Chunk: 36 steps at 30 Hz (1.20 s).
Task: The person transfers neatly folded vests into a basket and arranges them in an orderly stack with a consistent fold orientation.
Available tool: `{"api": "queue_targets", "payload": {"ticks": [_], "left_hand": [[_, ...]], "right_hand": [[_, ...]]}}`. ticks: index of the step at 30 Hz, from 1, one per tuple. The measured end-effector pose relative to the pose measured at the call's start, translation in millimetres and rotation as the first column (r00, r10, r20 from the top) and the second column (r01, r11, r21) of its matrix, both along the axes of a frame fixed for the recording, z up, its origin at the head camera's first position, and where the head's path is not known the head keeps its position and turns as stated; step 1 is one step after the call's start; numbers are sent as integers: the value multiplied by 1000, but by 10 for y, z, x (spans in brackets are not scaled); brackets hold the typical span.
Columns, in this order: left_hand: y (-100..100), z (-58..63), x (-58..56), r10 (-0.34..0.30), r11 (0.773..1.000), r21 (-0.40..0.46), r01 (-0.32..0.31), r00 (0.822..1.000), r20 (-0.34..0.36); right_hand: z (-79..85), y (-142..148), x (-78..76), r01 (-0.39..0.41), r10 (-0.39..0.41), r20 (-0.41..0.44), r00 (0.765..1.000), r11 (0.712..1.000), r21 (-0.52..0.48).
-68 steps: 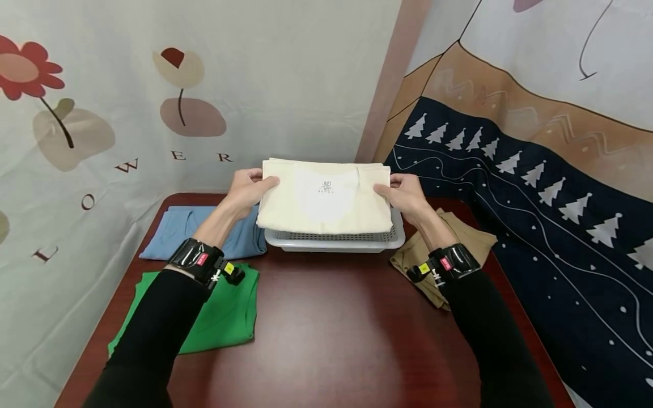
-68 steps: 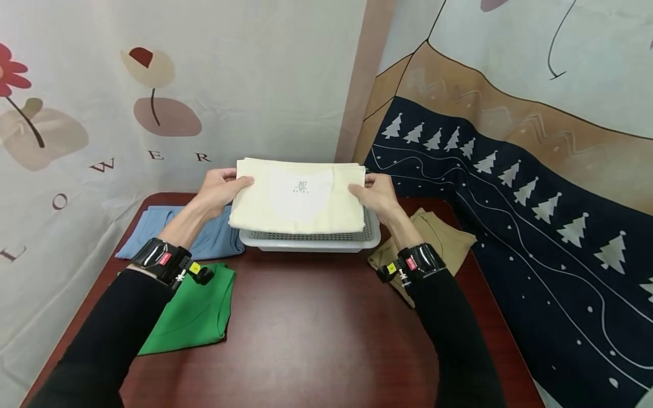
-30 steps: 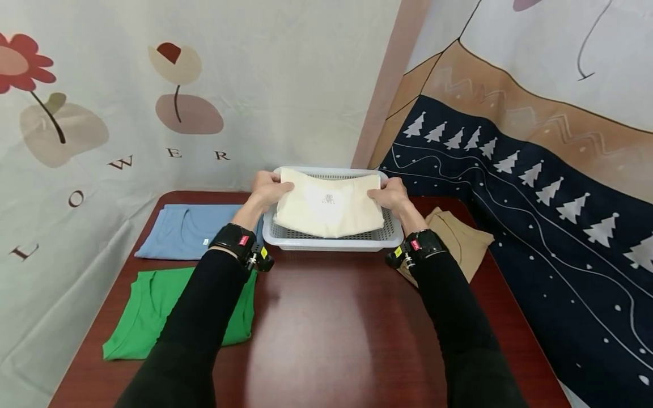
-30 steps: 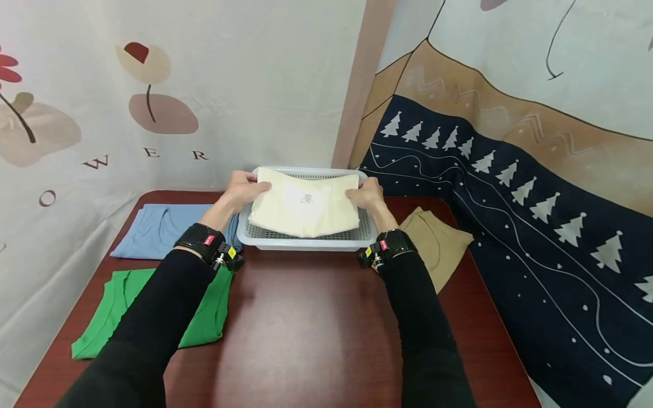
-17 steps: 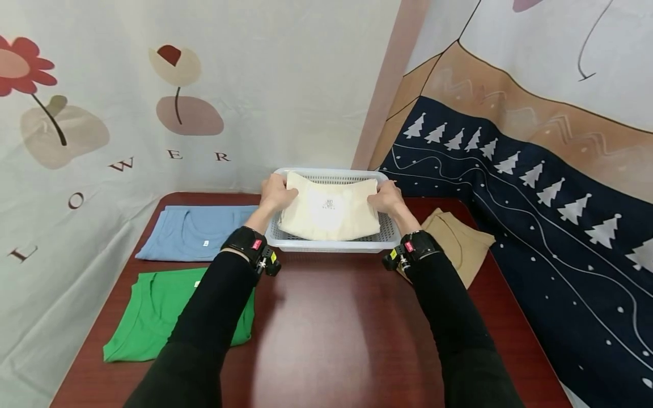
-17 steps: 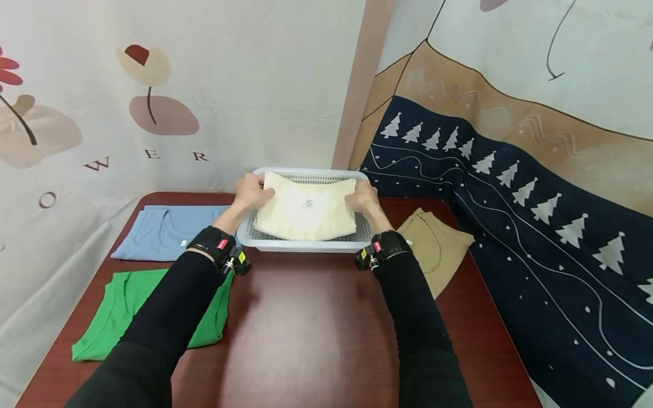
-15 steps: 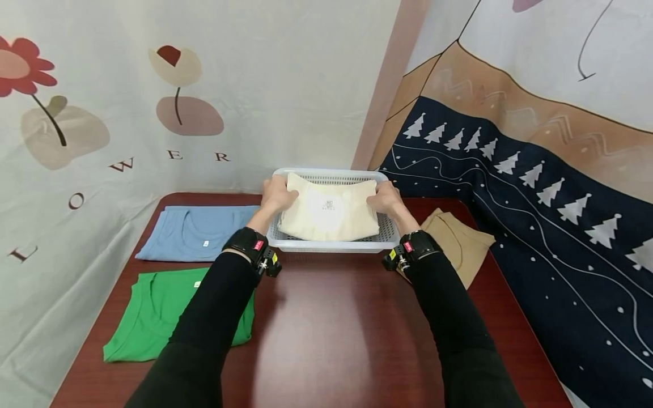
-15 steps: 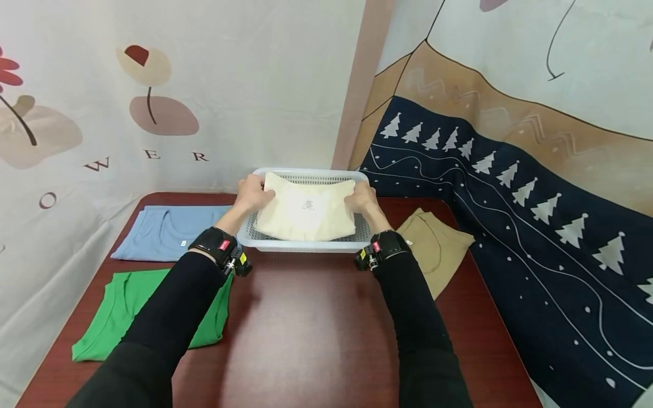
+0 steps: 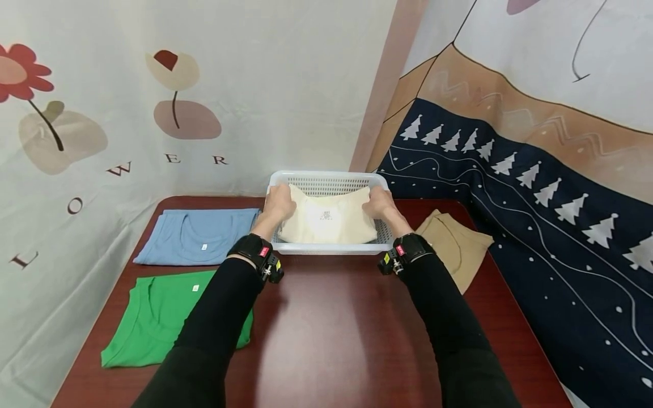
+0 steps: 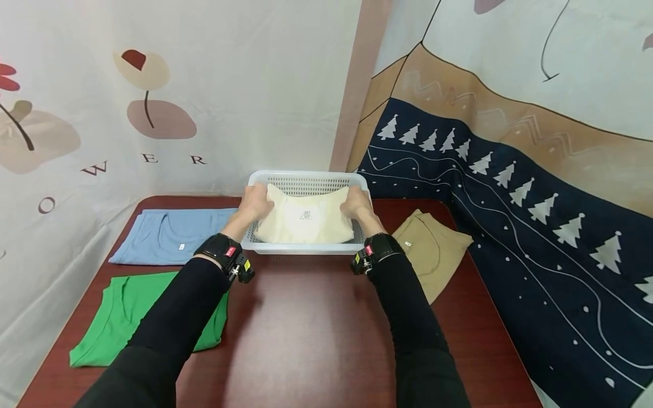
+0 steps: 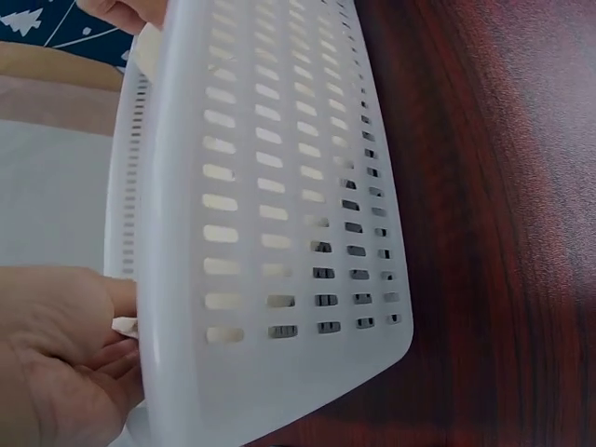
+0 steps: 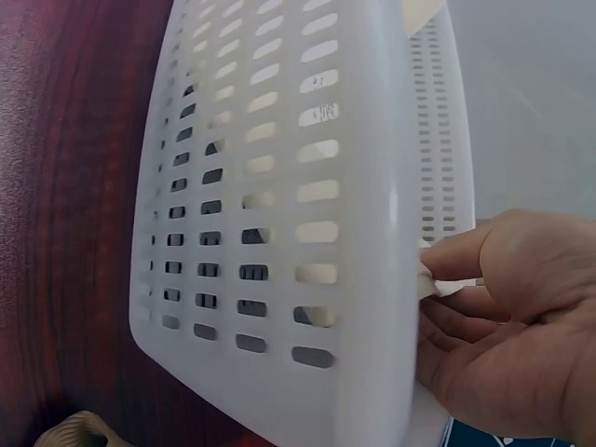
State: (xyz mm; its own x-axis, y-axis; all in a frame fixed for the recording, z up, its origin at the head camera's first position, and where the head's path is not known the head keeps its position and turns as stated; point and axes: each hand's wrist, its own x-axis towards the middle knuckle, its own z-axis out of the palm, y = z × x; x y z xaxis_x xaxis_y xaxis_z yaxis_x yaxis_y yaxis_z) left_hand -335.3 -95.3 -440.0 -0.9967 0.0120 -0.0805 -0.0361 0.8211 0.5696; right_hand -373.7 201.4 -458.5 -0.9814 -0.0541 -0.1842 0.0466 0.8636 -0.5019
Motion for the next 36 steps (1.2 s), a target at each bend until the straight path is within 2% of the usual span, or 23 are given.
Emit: {"api": "queue_targets", "payload": {"ticks": [1,4,6,8,9,11,12,16,17,18,20,21,23,24,25,27,28,31,34,36], "left_hand": [[6,-5,5,-10,1000,-11,10,1000,0],[18,-18,26,-37,998,-46,36,999,-16],[23,-27,42,-42,998,-54,41,999,-22],[27,-34,53,-46,997,-71,43,998,-31],[27,-42,54,-47,996,-78,44,998,-34],[24,-49,54,-48,995,-93,45,998,-36],[20,-54,49,-49,994,-104,45,998,-38],[1,-86,-3,-48,990,-133,43,998,-35],[-3,-97,-19,-50,989,-139,45,998,-33],[-4,-106,-31,-51,988,-145,46,998,-32],[-15,-192,-110,-58,988,-143,52,998,-37],[-12,-196,-112,-60,988,-145,54,998,-36],[0,-198,-94,-66,987,-149,61,997,-29],[10,-200,-88,-66,987,-150,62,998,-22],[15,-203,-83,-65,987,-146,63,998,-12],[45,-141,-17,-56,986,-155,59,998,24],[50,-147,-21,-54,985,-160,60,998,37],[63,-170,-37,-41,984,-172,54,996,76],[66,-200,-52,-37,983,-176,55,994,104],[68,-224,-53,-29,986,-160,48,993,118]], "right_hand": [[-197,93,-154,-23,23,-11,1000,1000,-16],[-368,140,-290,-50,50,7,999,999,10],[-377,128,-297,-52,52,14,999,998,17],[-96,-26,-74,-33,30,61,998,998,59],[-61,-46,-25,-41,38,59,998,997,58],[-116,-35,-73,-54,51,46,998,995,79],[-235,9,-180,-61,58,35,998,994,90],[-456,62,-400,-79,76,31,997,990,113],[-371,32,-324,-83,79,47,996,991,108],[-410,35,-347,-85,83,27,996,990,114],[-259,-46,-223,-74,69,53,996,992,103],[-182,-81,-153,-72,67,56,996,992,103],[-15,-148,17,-67,61,58,996,993,99],[-10,-160,19,-59,53,66,996,994,93],[110,-206,124,-49,41,91,995,995,84],[178,-229,203,-42,34,101,994,996,77],[188,-240,214,-31,23,108,994,996,79],[56,-207,83,-6,-4,148,989,998,68],[-147,-150,-132,23,-34,196,980,998,55],[-206,-131,-182,31,-40,218,975,999,44]]}}
